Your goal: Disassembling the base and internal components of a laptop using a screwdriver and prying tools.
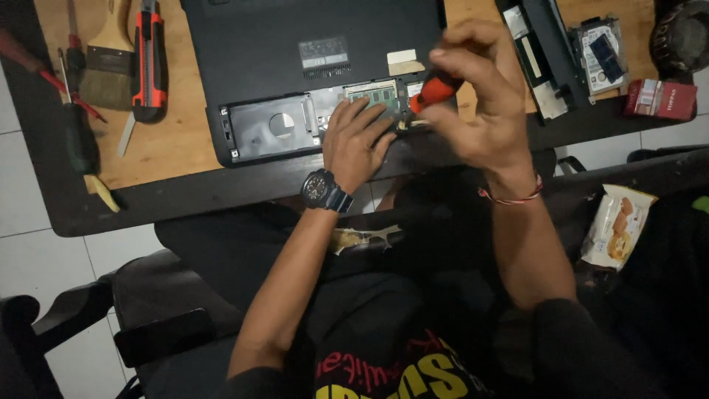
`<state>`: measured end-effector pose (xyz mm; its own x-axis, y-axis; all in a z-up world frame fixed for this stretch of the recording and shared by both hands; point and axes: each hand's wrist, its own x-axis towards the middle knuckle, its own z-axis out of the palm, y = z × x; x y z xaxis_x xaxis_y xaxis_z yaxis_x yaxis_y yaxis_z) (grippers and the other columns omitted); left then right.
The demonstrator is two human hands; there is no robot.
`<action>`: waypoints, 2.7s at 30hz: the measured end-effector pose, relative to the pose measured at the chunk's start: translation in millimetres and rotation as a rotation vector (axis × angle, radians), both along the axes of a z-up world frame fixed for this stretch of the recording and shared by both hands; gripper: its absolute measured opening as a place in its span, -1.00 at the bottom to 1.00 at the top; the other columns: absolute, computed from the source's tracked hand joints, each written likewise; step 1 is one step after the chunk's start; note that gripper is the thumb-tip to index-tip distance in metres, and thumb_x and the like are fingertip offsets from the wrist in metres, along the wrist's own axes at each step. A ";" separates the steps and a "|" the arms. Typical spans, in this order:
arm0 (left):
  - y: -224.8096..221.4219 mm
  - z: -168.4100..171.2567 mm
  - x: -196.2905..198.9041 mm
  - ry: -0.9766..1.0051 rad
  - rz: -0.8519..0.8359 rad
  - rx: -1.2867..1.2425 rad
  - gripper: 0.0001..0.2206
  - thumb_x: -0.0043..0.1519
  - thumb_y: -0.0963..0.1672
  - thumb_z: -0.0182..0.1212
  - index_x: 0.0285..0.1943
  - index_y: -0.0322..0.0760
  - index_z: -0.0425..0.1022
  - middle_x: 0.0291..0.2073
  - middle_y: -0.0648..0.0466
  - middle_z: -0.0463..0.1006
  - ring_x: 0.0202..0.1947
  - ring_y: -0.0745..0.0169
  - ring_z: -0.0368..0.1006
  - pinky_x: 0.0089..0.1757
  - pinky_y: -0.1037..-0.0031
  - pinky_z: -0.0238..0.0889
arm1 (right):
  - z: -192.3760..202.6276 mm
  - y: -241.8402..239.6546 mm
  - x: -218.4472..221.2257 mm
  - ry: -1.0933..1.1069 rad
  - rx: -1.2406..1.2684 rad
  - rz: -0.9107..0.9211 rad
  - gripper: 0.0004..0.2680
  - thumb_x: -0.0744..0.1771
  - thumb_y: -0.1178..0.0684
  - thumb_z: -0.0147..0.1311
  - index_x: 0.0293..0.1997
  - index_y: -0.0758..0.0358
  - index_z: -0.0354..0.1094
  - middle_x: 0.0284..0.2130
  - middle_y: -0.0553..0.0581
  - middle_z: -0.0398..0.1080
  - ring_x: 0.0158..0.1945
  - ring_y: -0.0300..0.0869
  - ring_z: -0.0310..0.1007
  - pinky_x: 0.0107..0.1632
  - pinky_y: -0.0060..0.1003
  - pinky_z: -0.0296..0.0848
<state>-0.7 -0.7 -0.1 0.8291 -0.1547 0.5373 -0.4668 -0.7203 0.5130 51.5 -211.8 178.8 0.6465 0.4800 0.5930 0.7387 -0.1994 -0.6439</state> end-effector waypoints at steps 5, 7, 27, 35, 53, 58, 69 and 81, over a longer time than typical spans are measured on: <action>0.0 -3.3 -0.1 0.052 0.006 -0.001 -0.76 0.35 -0.08 0.55 0.16 -0.17 0.81 0.23 -0.03 0.73 0.35 -0.13 0.51 0.40 -0.14 0.22 | -1.1 -6.1 1.8 0.000 -0.053 0.075 -0.69 0.57 0.27 0.00 0.57 0.43 0.13 0.34 0.51 0.40 0.42 0.28 0.51 0.53 0.05 0.60; -0.3 -2.7 2.3 0.036 0.010 0.009 -0.76 0.34 -0.08 0.56 0.15 -0.17 0.81 0.22 -0.01 0.73 0.34 -0.14 0.51 0.39 -0.13 0.23 | -6.2 -4.3 4.3 -0.008 -0.045 0.031 -0.66 0.55 0.08 0.16 0.56 0.25 0.21 0.33 0.37 0.23 0.39 0.17 0.37 0.40 -0.01 0.62; -3.2 -3.3 1.8 0.016 0.011 0.028 -0.80 0.31 -0.10 0.55 0.08 -0.19 0.81 0.21 -0.01 0.73 0.33 -0.21 0.51 0.37 -0.17 0.23 | -2.9 0.8 -2.8 -0.089 -0.046 -0.093 -0.74 0.46 0.23 0.49 0.28 0.35 0.50 0.02 0.39 0.43 0.02 0.09 0.46 -0.01 -0.15 0.55; -3.8 -8.1 1.2 0.012 0.017 0.032 -0.72 0.32 -0.10 0.56 0.19 -0.17 0.79 0.21 -0.03 0.73 0.33 -0.20 0.51 0.41 -0.16 0.20 | 3.0 2.2 -4.8 -0.041 -0.036 0.013 -0.72 0.52 0.35 0.28 0.43 0.44 0.37 0.17 0.49 0.44 0.14 0.16 0.54 0.17 -0.11 0.71; 3.5 7.8 -31.3 0.075 -0.217 -0.113 -0.81 0.35 -0.19 0.54 0.11 -0.28 0.71 0.06 -0.14 0.78 0.16 -0.06 0.65 0.48 -0.13 0.18 | -88.7 -86.5 -13.5 0.355 0.648 -0.338 -0.69 0.63 0.13 0.07 0.66 0.12 0.21 0.35 0.39 0.41 0.32 0.21 0.59 0.46 0.05 0.66; -25.2 20.5 -63.7 0.160 -0.018 -0.464 -0.81 0.49 -0.19 0.31 0.22 -0.35 0.74 0.03 -0.19 0.79 0.04 -0.22 0.74 0.15 0.02 0.60 | -132.0 -95.3 -33.4 0.425 0.704 -0.564 -0.67 0.57 0.11 0.16 0.59 0.18 0.24 0.19 0.49 0.55 0.16 0.27 0.74 -0.12 -0.09 0.73; -65.3 15.4 -82.8 0.018 -0.101 -0.347 -0.66 0.45 -0.22 0.36 0.43 -0.29 0.66 0.27 -0.18 0.71 0.19 -0.16 0.70 0.09 0.14 0.66 | -126.1 -81.1 -57.4 0.822 0.977 -0.699 -0.69 0.50 0.10 0.23 0.44 0.16 0.31 0.10 0.42 0.63 0.05 0.27 0.82 -0.03 0.38 0.91; -104.7 -18.5 -76.3 0.042 -0.119 -0.301 -0.64 0.55 -0.16 0.22 0.53 -0.22 0.56 0.18 -0.03 0.72 0.11 -0.11 0.70 0.04 0.24 0.61 | -93.8 -89.0 -86.1 0.625 0.717 -0.618 -0.42 0.56 0.32 0.23 0.74 -0.18 -0.05 0.28 0.47 0.52 0.10 0.32 0.80 0.05 0.28 0.95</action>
<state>-77.0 -105.4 -18.6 0.8375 -0.0910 0.5389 -0.5120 -0.4752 0.7155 -34.6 -300.8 84.9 0.9342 -0.3445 0.0924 0.1501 0.1447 -0.9780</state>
